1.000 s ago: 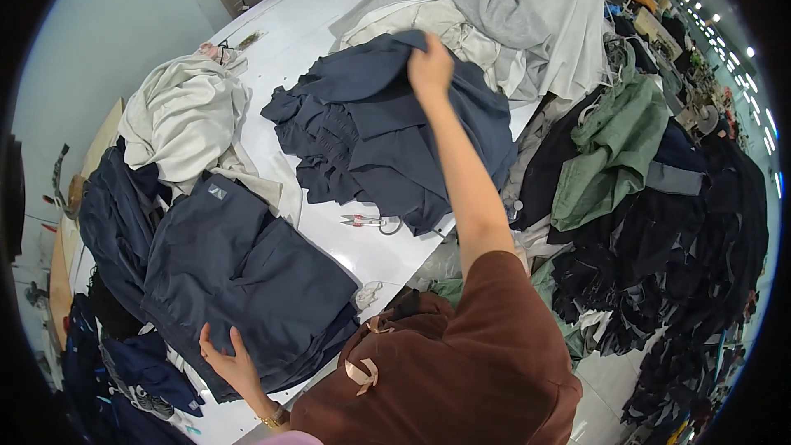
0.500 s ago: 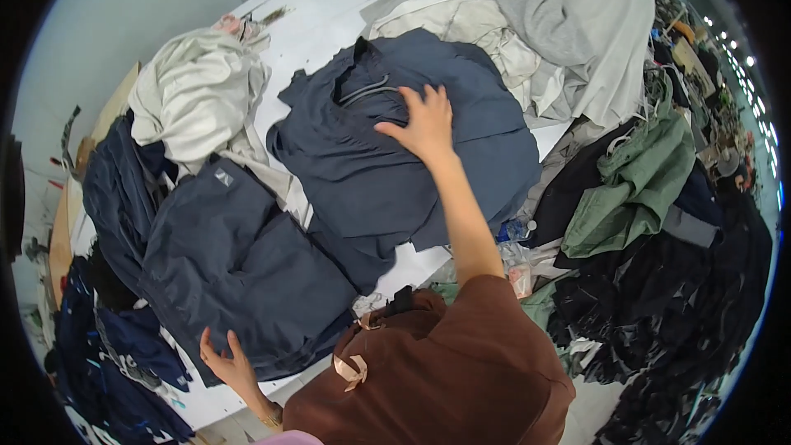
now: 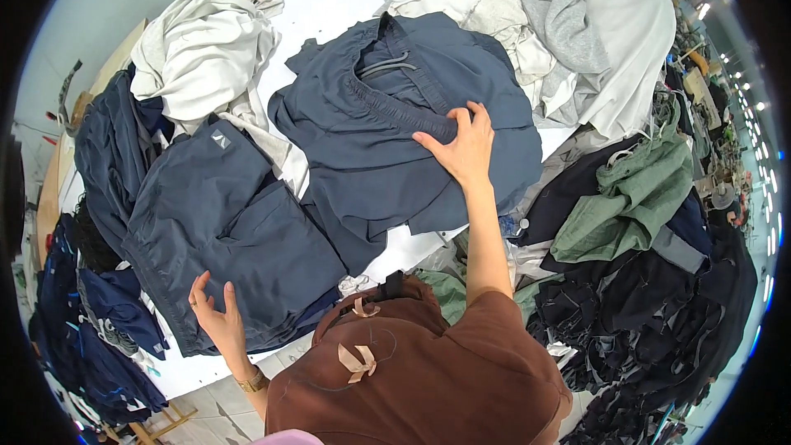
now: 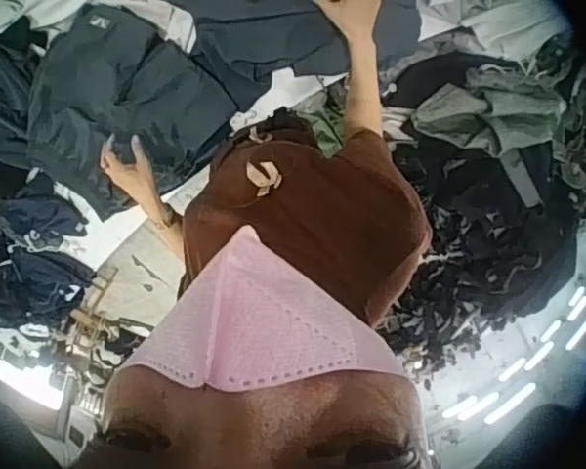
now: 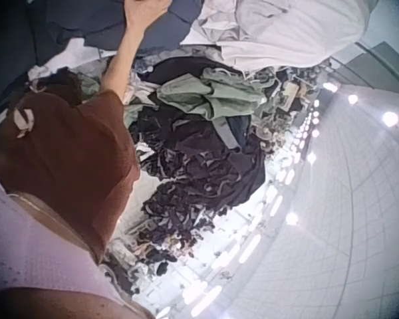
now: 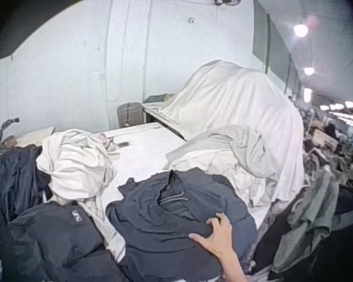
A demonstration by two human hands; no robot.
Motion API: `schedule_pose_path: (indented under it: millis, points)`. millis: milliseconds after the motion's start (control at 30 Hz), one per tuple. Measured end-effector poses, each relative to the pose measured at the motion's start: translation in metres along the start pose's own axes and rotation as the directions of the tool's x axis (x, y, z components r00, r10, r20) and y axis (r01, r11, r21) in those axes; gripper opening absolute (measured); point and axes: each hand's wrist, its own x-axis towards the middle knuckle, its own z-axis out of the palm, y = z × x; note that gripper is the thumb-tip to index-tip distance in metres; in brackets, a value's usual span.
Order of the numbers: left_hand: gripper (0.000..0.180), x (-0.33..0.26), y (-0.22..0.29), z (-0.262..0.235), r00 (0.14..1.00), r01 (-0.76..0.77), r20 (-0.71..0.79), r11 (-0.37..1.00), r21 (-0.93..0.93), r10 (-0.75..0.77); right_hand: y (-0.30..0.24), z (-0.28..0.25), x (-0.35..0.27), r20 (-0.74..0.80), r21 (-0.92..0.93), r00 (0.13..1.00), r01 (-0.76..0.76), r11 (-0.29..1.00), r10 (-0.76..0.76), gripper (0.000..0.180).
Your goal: Inspecting finished blue shorts and trimming loose threads using a pair of snips.
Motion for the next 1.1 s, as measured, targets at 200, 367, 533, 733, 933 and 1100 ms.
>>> schedule_pose_path:
  millis: [200, 367, 533, 733, 933, 1100]
  points:
    - [0.034, 0.0, 0.007, -0.007, 0.999, -0.032, -0.011, 0.999, -0.042, 0.031, -0.012, -0.008, 0.019, 0.152, 0.161, 0.974, -0.19, 0.968, 0.166, 0.042]
    - [0.041, 0.031, 0.062, 0.001, 0.907, 0.089, 0.366, 0.754, -0.651, 0.209, -0.109, -0.03, 0.087, 0.095, 0.618, 0.982, 0.069, 0.783, -0.161, 0.031]
    - [0.122, 0.086, 0.163, -0.014, 0.816, -0.23, 0.131, 0.524, -0.82, 0.563, -0.247, -0.072, 0.111, 0.126, 0.983, 0.85, -0.04, 0.177, -0.511, 0.023]
    - [0.012, 0.159, 0.217, -0.078, 0.853, -0.453, -0.341, 0.238, -0.859, 0.394, -0.285, -0.088, 0.137, -0.405, 0.907, 0.856, 0.421, -0.02, -0.321, 0.036]
    - [0.026, 0.191, 0.17, -0.155, 0.802, -0.586, -0.426, 0.413, -0.697, 0.42, -0.288, 0.007, 0.082, 0.002, 0.945, 0.66, 0.244, 0.217, -0.751, 0.029]
    - [0.025, 0.211, 0.134, -0.202, 0.82, -0.538, -0.515, 0.643, -0.545, 0.25, -0.269, 0.017, 0.144, 0.451, 0.881, 0.483, -0.104, 0.462, -0.75, 0.027]
